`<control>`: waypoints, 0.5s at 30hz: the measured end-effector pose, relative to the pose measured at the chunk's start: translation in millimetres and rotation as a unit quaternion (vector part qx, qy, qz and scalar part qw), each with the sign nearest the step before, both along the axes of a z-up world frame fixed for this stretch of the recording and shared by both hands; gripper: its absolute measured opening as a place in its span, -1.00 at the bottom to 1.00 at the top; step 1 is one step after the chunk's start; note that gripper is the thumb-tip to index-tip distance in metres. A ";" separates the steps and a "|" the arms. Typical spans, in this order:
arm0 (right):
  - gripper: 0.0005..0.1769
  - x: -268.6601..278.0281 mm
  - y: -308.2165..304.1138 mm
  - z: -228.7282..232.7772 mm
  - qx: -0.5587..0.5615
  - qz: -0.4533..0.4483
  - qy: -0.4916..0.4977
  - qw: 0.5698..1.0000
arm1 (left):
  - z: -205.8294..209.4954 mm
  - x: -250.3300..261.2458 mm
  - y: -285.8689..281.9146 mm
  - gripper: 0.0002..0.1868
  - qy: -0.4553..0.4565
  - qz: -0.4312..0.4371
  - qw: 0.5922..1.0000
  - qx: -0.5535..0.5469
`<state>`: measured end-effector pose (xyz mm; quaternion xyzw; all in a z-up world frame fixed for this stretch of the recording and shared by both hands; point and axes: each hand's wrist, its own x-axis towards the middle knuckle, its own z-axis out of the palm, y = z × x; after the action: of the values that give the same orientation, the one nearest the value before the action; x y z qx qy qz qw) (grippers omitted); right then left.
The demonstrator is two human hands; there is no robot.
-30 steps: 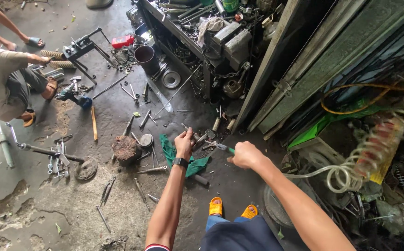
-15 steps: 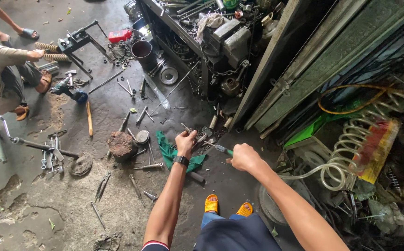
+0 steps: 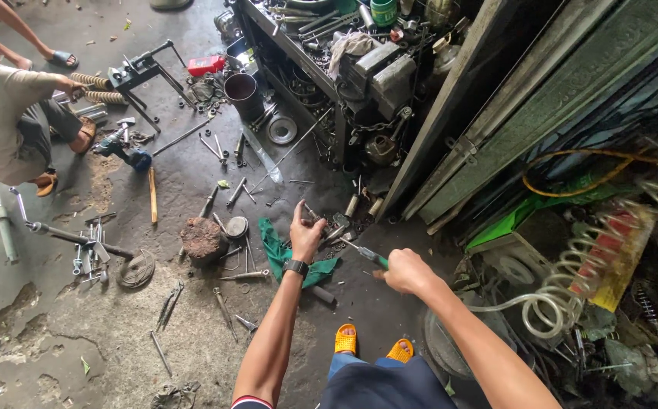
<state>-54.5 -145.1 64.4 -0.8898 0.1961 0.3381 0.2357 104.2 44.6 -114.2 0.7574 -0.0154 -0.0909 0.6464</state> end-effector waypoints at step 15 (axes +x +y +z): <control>-0.45 -13.2 7.9 -22.5 -0.040 0.000 -0.031 0.999 | -15.4 -10.3 -8.6 -0.21 -0.015 0.061 0.995 0.084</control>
<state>-67.7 -137.2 41.9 -0.9087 0.2023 0.3020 0.2055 93.9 36.0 -129.5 0.8096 0.0287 -0.0412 0.5848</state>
